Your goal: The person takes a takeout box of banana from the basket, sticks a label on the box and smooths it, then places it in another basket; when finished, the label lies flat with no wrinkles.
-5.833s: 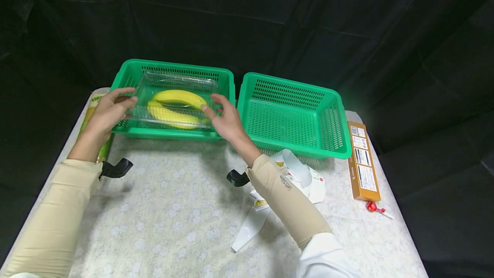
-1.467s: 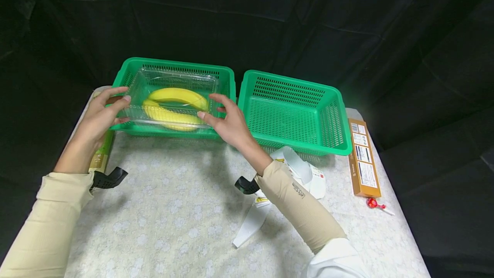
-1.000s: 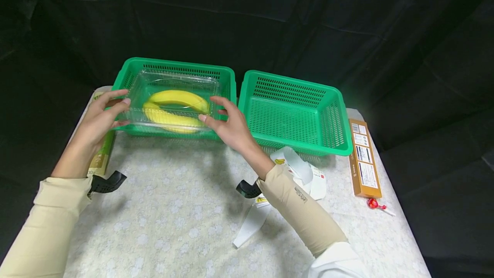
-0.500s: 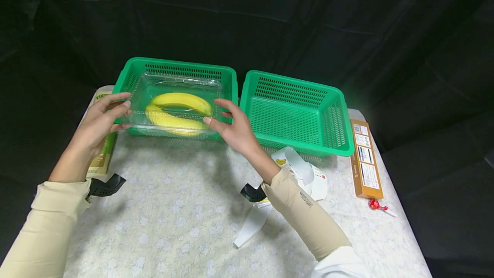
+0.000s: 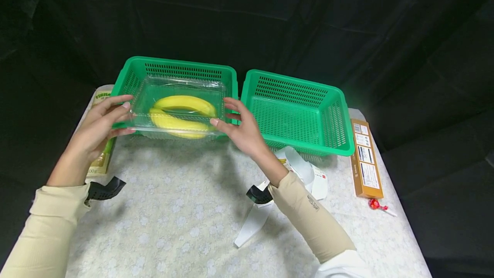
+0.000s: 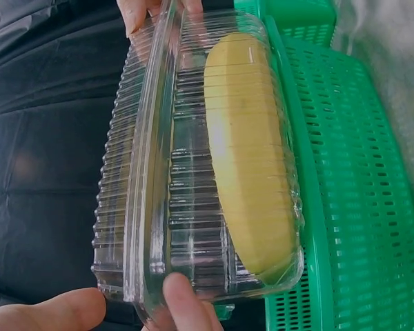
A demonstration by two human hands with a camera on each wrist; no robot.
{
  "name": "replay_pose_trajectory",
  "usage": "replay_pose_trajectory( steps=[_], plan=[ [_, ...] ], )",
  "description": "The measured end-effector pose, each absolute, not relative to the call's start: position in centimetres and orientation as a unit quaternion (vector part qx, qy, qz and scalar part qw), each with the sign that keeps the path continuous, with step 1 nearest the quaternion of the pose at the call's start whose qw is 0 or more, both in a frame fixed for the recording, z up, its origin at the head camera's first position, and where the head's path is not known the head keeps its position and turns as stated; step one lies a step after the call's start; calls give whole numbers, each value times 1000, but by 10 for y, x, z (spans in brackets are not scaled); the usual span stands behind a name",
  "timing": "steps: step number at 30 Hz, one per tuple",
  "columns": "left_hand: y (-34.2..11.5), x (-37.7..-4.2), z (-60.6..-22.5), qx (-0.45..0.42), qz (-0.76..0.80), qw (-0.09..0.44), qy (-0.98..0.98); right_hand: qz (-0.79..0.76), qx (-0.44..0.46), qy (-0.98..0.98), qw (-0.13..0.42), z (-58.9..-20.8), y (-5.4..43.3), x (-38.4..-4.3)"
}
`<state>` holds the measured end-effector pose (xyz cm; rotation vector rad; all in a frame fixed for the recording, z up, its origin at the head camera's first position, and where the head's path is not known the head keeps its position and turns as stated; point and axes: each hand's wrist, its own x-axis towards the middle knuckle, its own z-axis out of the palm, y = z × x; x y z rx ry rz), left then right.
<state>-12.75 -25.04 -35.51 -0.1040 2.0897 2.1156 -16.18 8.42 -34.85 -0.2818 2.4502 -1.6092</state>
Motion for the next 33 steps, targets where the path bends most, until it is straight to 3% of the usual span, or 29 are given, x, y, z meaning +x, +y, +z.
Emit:
replay_pose_trajectory(
  steps=[33],
  plan=[
    [-247, -116, -361, -28, 755, 73, 651, -579, -104, 804, 83, -356, 95, -142]
  ],
)
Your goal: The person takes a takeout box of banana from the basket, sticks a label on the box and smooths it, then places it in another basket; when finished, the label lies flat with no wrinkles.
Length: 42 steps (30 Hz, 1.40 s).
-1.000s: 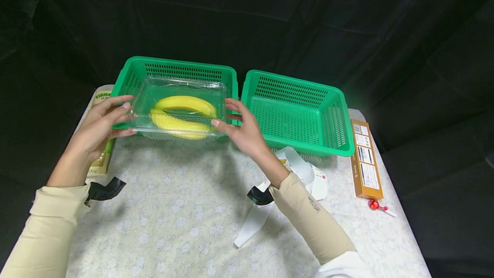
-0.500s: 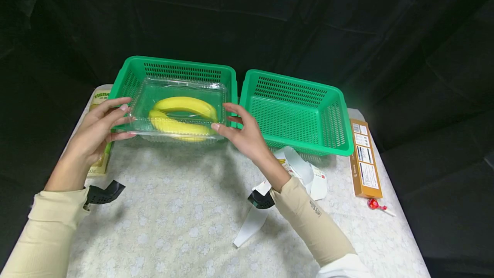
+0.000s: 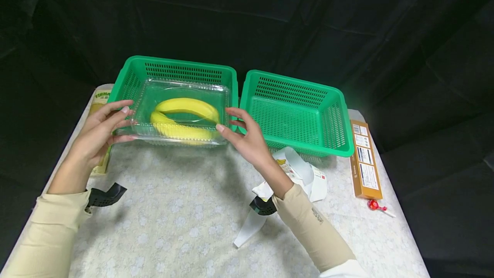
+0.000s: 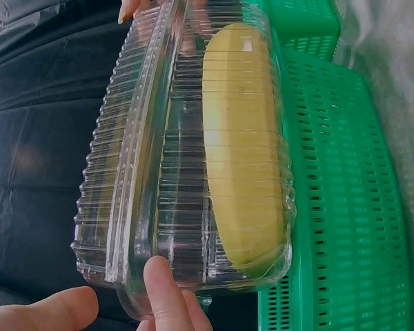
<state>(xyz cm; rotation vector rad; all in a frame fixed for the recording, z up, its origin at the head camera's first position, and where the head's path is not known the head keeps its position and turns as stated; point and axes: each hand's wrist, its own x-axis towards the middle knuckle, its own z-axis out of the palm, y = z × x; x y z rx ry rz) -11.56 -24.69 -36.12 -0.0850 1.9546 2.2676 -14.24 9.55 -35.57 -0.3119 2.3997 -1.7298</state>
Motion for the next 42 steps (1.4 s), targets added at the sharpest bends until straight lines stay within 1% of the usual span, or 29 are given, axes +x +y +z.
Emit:
replay_pose_trajectory(
  steps=[9, 18, 26, 33, 42],
  plan=[
    [-245, -115, -365, -26, 777, 73, 624, -596, -94, 793, 84, -356, 100, -136],
    [-240, -112, -370, -61, 762, 81, 640, -607, -90, 785, 84, -358, 104, -128],
    [-239, -112, -371, -48, 766, 81, 636, -615, -101, 777, 83, -361, 107, -122],
    [-236, -112, -371, -65, 736, 79, 669, -617, -95, 776, 82, -359, 108, -119],
    [-235, -109, -373, -64, 751, 85, 652, -624, -87, 773, 81, -361, 112, -113]
  ],
)
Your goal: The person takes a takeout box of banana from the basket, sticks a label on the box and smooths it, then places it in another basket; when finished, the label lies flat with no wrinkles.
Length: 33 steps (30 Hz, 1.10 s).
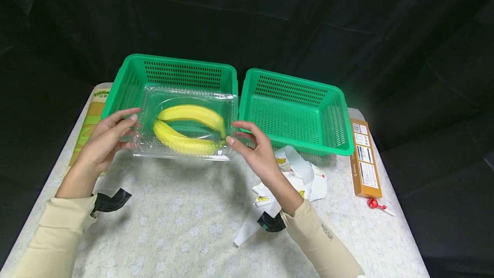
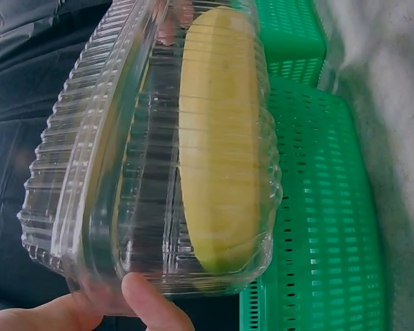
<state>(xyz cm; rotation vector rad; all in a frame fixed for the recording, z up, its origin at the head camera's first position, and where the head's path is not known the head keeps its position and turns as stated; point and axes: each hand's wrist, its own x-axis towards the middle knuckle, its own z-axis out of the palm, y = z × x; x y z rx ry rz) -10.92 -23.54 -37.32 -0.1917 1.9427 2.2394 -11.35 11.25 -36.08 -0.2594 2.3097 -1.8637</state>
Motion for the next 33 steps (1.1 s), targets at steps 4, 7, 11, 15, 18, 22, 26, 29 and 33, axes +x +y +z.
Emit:
replay_pose_trajectory(
  steps=[4, 7, 11, 15, 18, 22, 26, 29, 33],
  plan=[
    [-236, -107, -373, -63, 749, 89, 653, -629, -87, 768, 86, -361, 114, -109],
    [-237, -105, -373, -68, 740, 94, 662, -630, -85, 766, 93, -361, 115, -105],
    [-238, -103, -377, -72, 727, 104, 675, -626, -77, 770, 94, -361, 118, -101],
    [-238, -101, -381, -65, 728, 103, 675, -625, -69, 772, 96, -362, 121, -99],
    [-238, -99, -382, -60, 736, 100, 667, -632, -68, 767, 90, -364, 122, -98],
    [-238, -95, -384, -61, 739, 105, 662, -642, -62, 759, 85, -367, 123, -96],
    [-239, -92, -386, -57, 741, 114, 659, -655, -47, 749, 92, -369, 124, -93],
    [-239, -89, -386, -56, 741, 119, 658, -670, -39, 736, 96, -371, 125, -92],
    [-238, -86, -387, -59, 739, 122, 660, -684, -36, 722, 98, -374, 125, -90]
  ],
)
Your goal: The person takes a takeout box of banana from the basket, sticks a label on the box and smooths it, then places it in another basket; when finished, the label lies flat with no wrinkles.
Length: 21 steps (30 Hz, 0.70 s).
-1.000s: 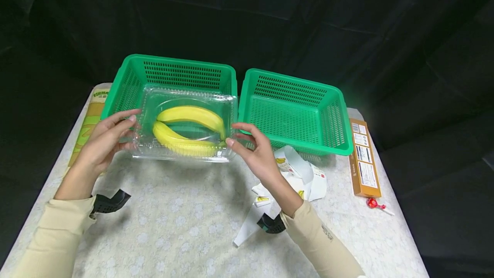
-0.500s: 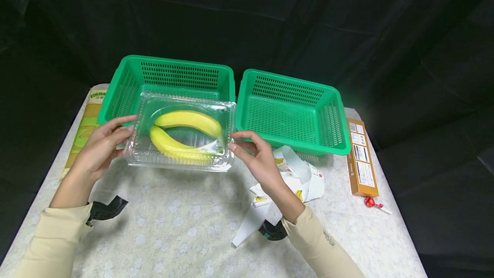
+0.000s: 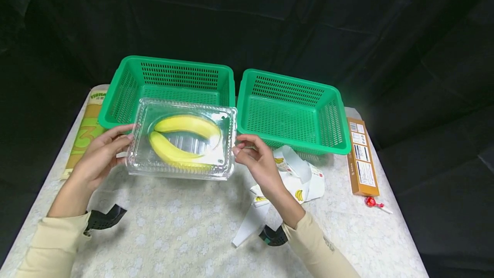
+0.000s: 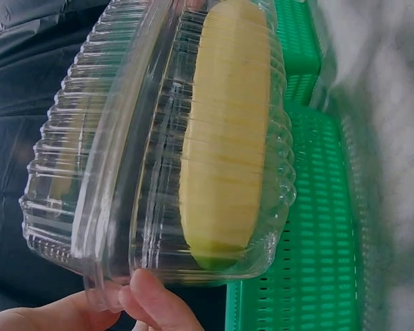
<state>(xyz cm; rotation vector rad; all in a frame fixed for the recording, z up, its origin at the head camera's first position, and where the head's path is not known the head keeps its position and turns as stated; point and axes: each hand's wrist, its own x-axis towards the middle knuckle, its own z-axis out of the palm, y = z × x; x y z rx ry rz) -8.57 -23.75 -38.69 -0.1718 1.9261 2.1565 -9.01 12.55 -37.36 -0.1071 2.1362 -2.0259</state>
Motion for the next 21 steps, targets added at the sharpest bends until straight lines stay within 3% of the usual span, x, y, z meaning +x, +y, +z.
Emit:
replay_pose_trajectory(
  steps=[21],
  plan=[
    [-234, -73, -394, -65, 707, 126, 693, -692, -3, 707, 146, -387, 132, -81]
  ],
)
